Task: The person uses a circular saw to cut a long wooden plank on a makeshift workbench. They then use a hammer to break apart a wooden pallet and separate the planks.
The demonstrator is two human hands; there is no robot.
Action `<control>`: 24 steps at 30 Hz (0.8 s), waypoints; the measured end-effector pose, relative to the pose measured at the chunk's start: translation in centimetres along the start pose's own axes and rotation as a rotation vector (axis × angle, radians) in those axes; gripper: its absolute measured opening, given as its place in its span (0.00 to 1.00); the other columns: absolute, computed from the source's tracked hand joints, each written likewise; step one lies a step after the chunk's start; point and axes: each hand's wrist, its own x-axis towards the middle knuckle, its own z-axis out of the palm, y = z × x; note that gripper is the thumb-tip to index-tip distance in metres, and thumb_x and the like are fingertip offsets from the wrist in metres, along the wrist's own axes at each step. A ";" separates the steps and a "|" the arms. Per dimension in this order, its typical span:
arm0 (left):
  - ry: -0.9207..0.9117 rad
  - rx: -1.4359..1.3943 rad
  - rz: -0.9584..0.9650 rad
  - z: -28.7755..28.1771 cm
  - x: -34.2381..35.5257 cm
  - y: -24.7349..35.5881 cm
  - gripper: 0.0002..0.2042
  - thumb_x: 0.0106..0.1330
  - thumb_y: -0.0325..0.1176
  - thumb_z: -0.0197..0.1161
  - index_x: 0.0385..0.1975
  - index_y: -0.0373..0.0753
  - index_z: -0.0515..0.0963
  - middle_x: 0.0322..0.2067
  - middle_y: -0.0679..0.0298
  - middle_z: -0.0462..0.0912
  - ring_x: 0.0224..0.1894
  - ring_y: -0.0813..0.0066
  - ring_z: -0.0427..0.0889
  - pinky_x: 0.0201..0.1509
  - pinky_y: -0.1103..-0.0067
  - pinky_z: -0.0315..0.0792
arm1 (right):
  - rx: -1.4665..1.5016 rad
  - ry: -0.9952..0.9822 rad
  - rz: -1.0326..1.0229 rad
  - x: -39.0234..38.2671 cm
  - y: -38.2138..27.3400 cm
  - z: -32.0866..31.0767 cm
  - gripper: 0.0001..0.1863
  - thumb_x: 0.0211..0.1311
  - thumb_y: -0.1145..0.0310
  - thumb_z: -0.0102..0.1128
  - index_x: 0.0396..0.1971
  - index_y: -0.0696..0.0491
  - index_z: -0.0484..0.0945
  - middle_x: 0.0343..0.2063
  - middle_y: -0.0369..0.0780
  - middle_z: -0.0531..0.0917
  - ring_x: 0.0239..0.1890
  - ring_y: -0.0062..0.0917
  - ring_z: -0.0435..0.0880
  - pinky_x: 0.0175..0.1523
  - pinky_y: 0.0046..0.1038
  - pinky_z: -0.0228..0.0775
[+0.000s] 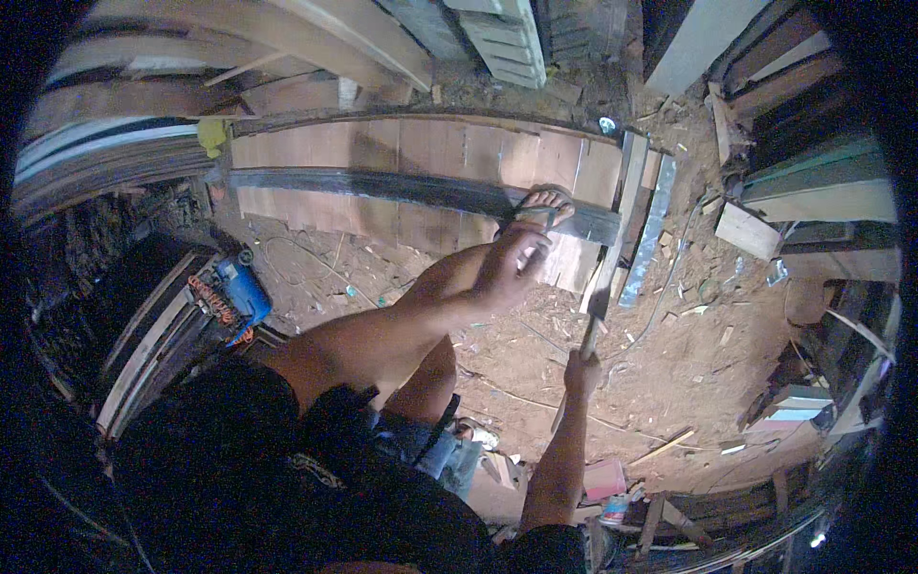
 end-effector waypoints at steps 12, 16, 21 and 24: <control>-0.059 0.307 -0.371 -34.6 -17.9 -2.3 0.09 0.67 0.36 0.62 0.40 0.37 0.78 0.38 0.54 0.83 0.38 0.58 0.84 0.44 0.68 0.77 | 0.397 -0.162 0.463 -27.6 16.4 7.2 0.16 0.55 0.61 0.62 0.19 0.56 0.70 0.10 0.39 0.72 0.09 0.28 0.73 0.15 0.33 0.67; -0.015 0.429 -0.483 -42.5 -28.9 -4.4 0.12 0.67 0.39 0.61 0.41 0.38 0.79 0.38 0.54 0.84 0.38 0.58 0.85 0.44 0.68 0.77 | 0.238 -0.237 0.384 -31.3 17.3 8.7 0.16 0.55 0.61 0.63 0.19 0.58 0.73 0.11 0.40 0.73 0.10 0.29 0.75 0.15 0.35 0.68; 0.057 0.314 -0.738 -48.8 -38.6 -6.0 0.14 0.68 0.42 0.61 0.42 0.37 0.80 0.40 0.53 0.84 0.39 0.60 0.85 0.46 0.69 0.78 | 0.124 -0.272 0.334 -32.5 13.7 9.4 0.18 0.57 0.58 0.64 0.19 0.57 0.73 0.11 0.40 0.75 0.10 0.29 0.76 0.16 0.34 0.68; 0.118 0.273 -0.802 -51.3 -41.9 -6.6 0.13 0.69 0.40 0.60 0.42 0.36 0.80 0.40 0.53 0.85 0.42 0.62 0.86 0.48 0.70 0.78 | 0.110 -0.266 0.194 -31.8 10.1 10.3 0.18 0.57 0.58 0.64 0.18 0.56 0.73 0.10 0.40 0.74 0.10 0.29 0.76 0.16 0.34 0.68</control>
